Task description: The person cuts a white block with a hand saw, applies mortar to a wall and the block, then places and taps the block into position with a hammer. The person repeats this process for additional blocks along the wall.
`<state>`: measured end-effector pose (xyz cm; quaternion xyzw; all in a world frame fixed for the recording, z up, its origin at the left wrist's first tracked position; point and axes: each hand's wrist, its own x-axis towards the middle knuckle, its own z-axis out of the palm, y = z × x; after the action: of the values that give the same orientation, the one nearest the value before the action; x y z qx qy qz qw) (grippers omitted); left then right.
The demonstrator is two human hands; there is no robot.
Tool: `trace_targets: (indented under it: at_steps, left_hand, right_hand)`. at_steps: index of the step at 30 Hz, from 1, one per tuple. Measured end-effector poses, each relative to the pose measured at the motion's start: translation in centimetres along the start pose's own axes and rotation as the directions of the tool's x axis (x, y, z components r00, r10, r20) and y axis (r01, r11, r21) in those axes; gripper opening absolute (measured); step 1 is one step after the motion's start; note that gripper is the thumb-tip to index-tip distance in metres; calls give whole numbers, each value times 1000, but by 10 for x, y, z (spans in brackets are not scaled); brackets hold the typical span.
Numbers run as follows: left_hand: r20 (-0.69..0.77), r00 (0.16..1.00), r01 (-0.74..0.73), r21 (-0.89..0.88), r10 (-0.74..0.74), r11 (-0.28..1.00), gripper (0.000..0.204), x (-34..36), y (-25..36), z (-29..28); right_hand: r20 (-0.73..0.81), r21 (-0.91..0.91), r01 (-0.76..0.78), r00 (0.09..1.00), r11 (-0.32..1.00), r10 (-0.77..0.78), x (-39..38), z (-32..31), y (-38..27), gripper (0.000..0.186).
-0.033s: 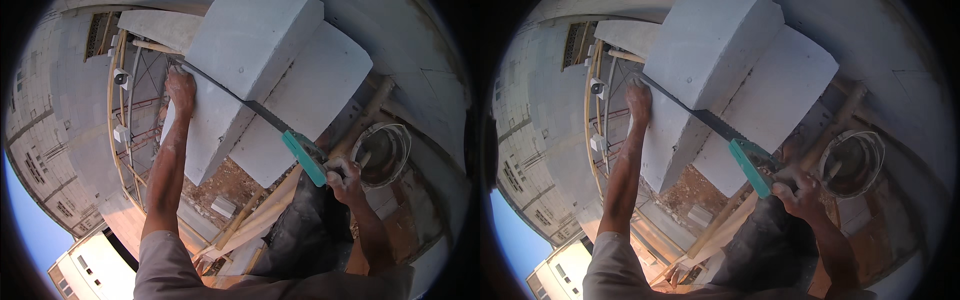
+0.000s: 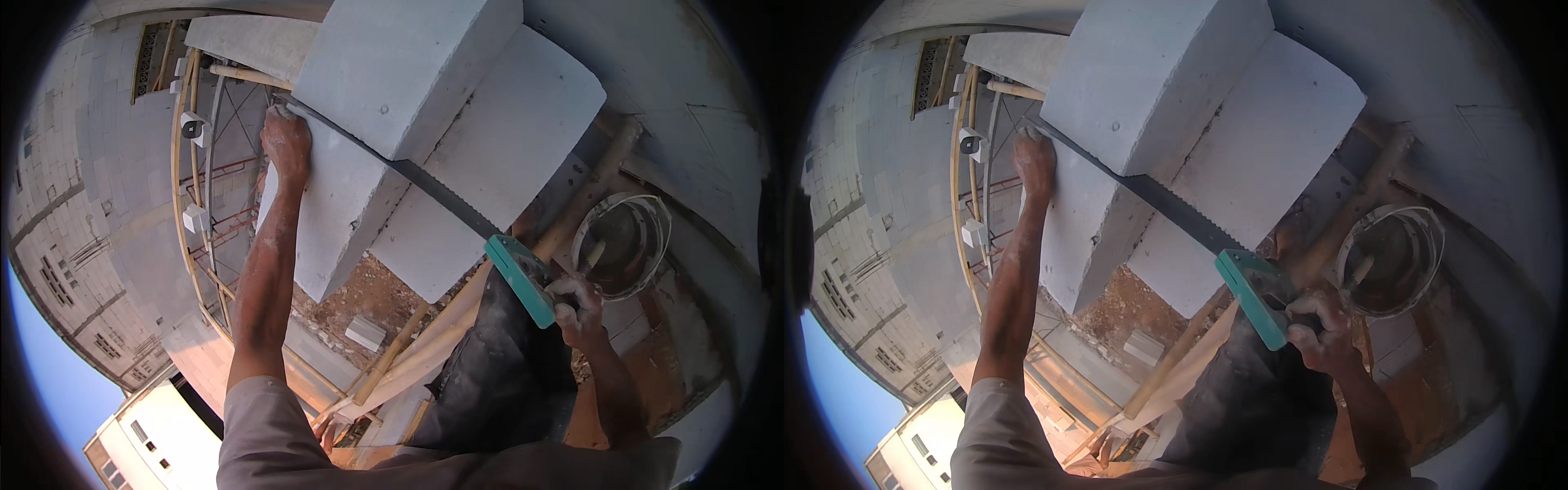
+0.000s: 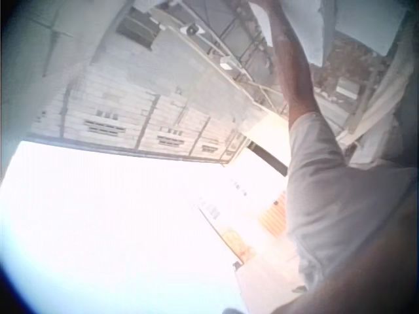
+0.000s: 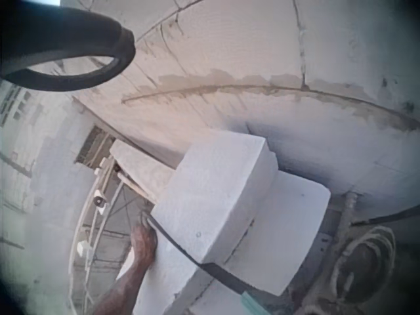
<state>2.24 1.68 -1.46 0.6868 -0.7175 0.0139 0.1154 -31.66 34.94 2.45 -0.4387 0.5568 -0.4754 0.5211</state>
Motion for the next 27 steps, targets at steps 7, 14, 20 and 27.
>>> trace_targets:
  at_steps: [7,14,20,27]
  left_hand:
    - [58,983,-180,148,173,973,23,8,6,6]
    - [70,995,-83,124,75,989,27,13,-6,5]
    - [39,979,-201,128,198,971,28,17,-53,31]
    - [39,971,-237,80,235,968,41,35,-108,60]
  right_hand:
    - [41,132,-28,999,991,23,71,48,42,35]
    - [-54,182,43,998,982,-34,-21,6,75,30]
    - [44,84,73,996,994,-77,50,43,97,36]
    - [127,58,256,957,965,-261,81,61,113,55]
